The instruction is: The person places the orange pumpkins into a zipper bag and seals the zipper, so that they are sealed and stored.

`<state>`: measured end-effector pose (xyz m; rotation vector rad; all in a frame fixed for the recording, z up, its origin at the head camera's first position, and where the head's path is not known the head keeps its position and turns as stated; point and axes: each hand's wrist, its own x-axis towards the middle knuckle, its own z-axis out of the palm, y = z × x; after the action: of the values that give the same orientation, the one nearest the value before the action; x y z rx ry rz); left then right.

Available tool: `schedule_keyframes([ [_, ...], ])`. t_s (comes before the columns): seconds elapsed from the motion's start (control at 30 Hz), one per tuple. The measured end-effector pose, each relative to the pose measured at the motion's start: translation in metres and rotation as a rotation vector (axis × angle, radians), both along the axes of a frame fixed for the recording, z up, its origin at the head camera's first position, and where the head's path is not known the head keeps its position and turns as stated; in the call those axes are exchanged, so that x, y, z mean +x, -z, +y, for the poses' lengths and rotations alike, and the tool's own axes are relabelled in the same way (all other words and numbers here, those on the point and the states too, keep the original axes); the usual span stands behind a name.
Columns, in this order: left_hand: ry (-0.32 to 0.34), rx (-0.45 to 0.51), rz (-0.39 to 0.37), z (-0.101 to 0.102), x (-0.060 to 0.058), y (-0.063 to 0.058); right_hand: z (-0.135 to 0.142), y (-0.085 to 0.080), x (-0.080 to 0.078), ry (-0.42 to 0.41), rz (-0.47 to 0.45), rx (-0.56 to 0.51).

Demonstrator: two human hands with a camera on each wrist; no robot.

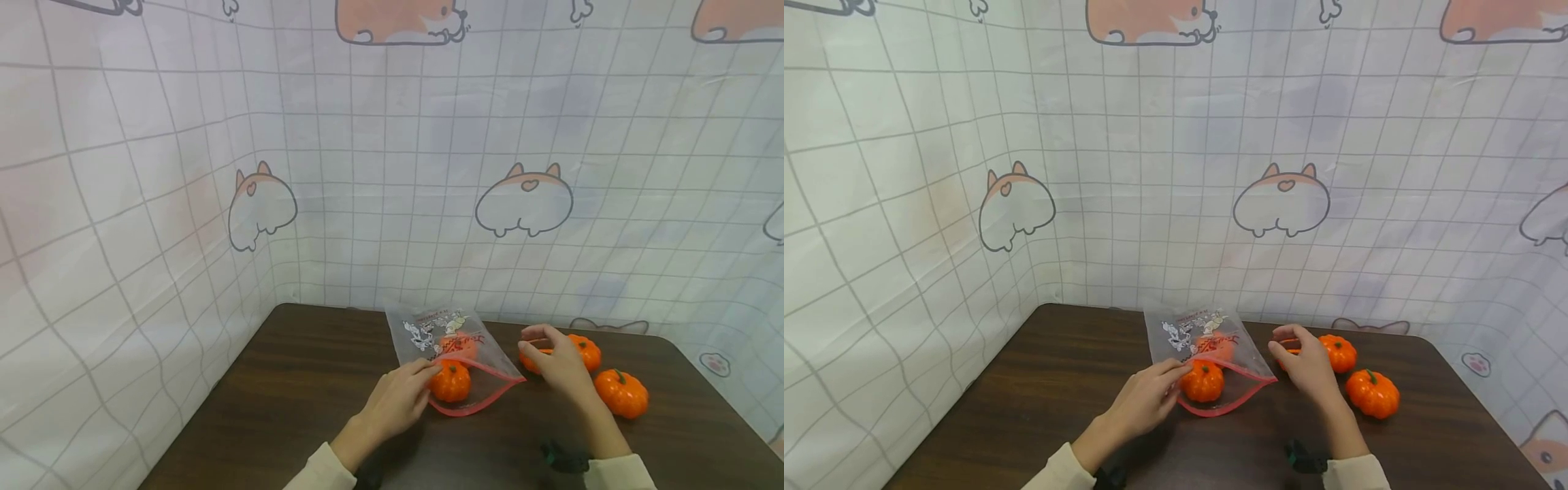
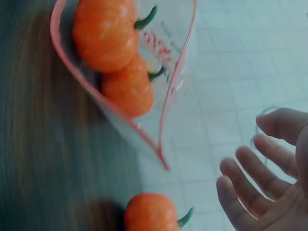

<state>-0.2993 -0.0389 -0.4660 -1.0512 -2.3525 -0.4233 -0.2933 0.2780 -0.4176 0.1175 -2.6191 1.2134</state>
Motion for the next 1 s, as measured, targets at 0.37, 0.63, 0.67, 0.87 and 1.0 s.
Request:
schedule_keyframes([
  [0.37,0.007,-0.004,-0.009,0.000,0.000,0.001,0.020,0.028,-0.010,0.173,-0.001,-0.131],
  [0.63,0.004,-0.006,-0.013,0.001,0.000,0.000,0.039,0.049,-0.019,0.133,-0.072,0.009],
  [0.67,0.004,-0.006,-0.012,0.001,0.000,0.000,0.040,0.051,-0.021,0.119,-0.080,0.035],
  [0.87,0.002,-0.006,-0.022,0.000,0.000,0.000,0.044,0.063,-0.024,0.083,-0.117,0.146],
  [1.0,0.001,-0.008,-0.025,0.000,0.000,0.000,0.042,0.064,-0.023,0.090,-0.136,0.148],
])
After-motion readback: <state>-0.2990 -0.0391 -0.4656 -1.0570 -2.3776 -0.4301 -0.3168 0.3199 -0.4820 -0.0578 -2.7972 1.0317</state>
